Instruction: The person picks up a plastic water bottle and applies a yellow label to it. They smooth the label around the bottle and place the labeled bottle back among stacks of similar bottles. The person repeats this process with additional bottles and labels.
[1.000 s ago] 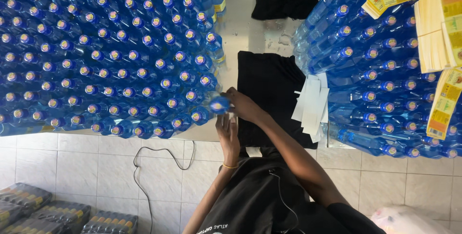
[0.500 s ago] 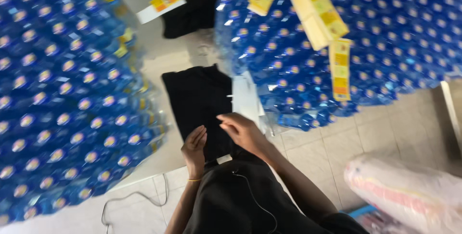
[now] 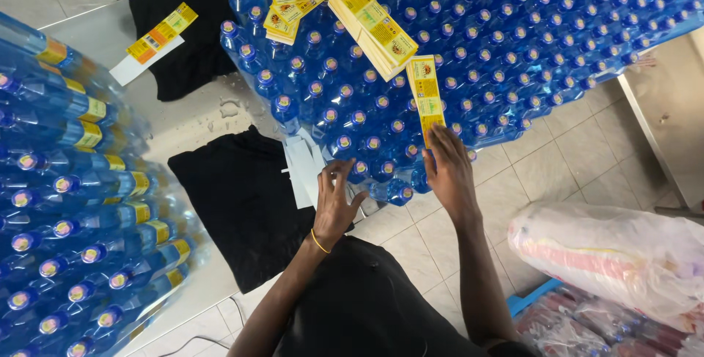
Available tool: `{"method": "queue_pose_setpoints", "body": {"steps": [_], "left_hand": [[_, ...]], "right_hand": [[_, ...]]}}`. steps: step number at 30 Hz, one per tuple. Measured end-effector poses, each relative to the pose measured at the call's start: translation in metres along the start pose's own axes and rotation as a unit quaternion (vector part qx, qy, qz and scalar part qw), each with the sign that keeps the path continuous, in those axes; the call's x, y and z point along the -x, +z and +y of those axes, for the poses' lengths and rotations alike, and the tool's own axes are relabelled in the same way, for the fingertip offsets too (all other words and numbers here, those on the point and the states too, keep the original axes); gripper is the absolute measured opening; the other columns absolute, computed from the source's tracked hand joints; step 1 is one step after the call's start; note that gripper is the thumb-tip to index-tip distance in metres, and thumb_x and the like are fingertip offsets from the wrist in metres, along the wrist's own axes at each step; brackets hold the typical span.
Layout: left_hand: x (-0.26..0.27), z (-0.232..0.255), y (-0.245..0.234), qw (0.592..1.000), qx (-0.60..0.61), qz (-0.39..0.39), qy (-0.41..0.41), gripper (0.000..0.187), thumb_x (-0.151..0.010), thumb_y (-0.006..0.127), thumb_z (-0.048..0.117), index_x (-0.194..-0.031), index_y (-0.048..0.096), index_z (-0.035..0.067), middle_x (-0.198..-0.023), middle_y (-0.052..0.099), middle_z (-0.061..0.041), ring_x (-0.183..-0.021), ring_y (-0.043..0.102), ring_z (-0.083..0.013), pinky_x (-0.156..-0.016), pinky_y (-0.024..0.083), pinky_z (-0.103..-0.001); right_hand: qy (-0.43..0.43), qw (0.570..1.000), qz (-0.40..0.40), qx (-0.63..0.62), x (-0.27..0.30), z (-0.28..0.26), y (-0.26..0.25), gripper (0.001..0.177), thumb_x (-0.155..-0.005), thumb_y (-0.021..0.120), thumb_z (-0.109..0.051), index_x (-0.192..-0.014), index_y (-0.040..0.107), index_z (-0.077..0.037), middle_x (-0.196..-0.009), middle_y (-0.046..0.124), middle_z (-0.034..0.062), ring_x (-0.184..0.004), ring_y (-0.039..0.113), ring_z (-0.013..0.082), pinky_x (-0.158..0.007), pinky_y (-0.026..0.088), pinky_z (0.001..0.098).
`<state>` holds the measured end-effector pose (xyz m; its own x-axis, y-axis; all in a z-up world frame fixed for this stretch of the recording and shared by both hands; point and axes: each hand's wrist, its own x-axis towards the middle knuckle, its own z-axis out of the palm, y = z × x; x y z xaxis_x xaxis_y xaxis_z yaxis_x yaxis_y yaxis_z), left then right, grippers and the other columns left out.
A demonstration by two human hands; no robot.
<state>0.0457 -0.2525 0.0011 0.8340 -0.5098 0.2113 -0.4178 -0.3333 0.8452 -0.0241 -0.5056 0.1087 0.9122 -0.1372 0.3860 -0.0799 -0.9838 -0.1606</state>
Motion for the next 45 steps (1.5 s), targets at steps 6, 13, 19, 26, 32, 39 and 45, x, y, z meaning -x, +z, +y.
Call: {"method": "queue_pose_setpoints", "body": {"steps": [6, 13, 19, 26, 32, 39, 45], "left_hand": [[-0.001, 0.005, 0.01, 0.998, -0.005, 0.064, -0.005, 0.062, -0.088, 0.093, 0.016, -0.139, 0.058, 0.013, -0.139, 0.049, -0.015, -0.129, 0.059, -0.0454, -0.105, 0.054, -0.056], [0.013, -0.015, 0.021, 0.992, 0.054, 0.108, -0.029, 0.069, -0.084, 0.094, 0.012, -0.14, 0.053, 0.009, -0.137, 0.06, -0.017, -0.128, 0.067, -0.0439, -0.101, 0.06, -0.054], [0.031, 0.004, -0.027, 0.911, 0.242, 0.298, -0.149, 0.086, -0.07, 0.102, -0.003, -0.139, 0.052, 0.003, -0.133, 0.064, -0.017, -0.128, 0.07, -0.0353, -0.104, 0.061, -0.052], [0.057, -0.056, -0.079, 0.82, 0.262, 0.405, -0.307, 0.047, -0.096, 0.086, 0.009, -0.137, 0.064, 0.001, -0.122, 0.071, -0.014, -0.108, 0.07, -0.0204, -0.091, 0.062, -0.038], [0.067, -0.131, -0.086, 0.843, 0.128, 0.318, -0.414, 0.058, -0.088, 0.097, 0.031, -0.135, 0.077, 0.004, -0.117, 0.079, -0.021, -0.108, 0.078, -0.0334, -0.09, 0.062, -0.046], [0.064, -0.162, -0.071, 0.9, -0.069, 0.213, -0.374, 0.064, -0.081, 0.099, 0.055, -0.125, 0.082, 0.012, -0.118, 0.071, -0.011, -0.11, 0.075, -0.0351, -0.094, 0.062, -0.047], [0.075, -0.183, -0.065, 0.922, -0.168, 0.201, -0.286, 0.064, -0.094, 0.082, 0.029, -0.151, 0.066, 0.005, -0.127, 0.06, -0.021, -0.112, 0.07, -0.0467, -0.099, 0.06, -0.057]], "right_hand": [[0.02, 0.993, 0.074, -0.088, 0.012, 0.024, 0.026, 0.032, -0.096, 0.083, 0.003, -0.128, 0.081, 0.001, -0.137, 0.077, 0.0199, -0.13, 0.071, 0.04, -0.11, 0.056, 0.0509], [0.081, 0.973, 0.142, -0.164, 0.007, 0.019, 0.019, 0.024, -0.098, 0.08, 0.007, -0.121, 0.082, 0.001, -0.128, 0.08, 0.0196, -0.123, 0.074, 0.0399, -0.119, 0.048, 0.0605], [0.145, 0.935, 0.179, -0.271, 0.005, 0.026, 0.01, 0.031, -0.098, 0.072, 0.014, -0.122, 0.08, -0.003, -0.126, 0.079, 0.0184, -0.121, 0.074, 0.0411, -0.123, 0.039, 0.0713], [0.177, 0.906, 0.211, -0.321, 0.001, 0.022, -0.001, 0.031, -0.098, 0.078, 0.016, -0.12, 0.08, -0.007, -0.127, 0.079, 0.0159, -0.124, 0.074, 0.0363, -0.124, 0.044, 0.062], [0.135, 0.867, 0.284, -0.386, 0.014, 0.011, -0.026, 0.012, -0.106, 0.074, 0.012, -0.118, 0.072, 0.01, -0.12, 0.075, 0.031, -0.116, 0.076, 0.0422, -0.113, 0.058, 0.0567], [0.285, 0.797, 0.118, -0.52, 0.055, -0.051, 0.012, 0.023, -0.097, 0.082, 0.002, -0.119, 0.076, 0.002, -0.114, 0.073, 0.0152, -0.105, 0.076, 0.0237, -0.098, 0.062, 0.0424], [0.393, 0.633, -0.036, -0.667, 0.034, -0.159, 0.027, 0.023, -0.101, 0.075, -0.001, -0.122, 0.072, 0.007, -0.1, 0.075, 0.0186, -0.088, 0.079, 0.0273, -0.079, 0.073, 0.0527]]}}
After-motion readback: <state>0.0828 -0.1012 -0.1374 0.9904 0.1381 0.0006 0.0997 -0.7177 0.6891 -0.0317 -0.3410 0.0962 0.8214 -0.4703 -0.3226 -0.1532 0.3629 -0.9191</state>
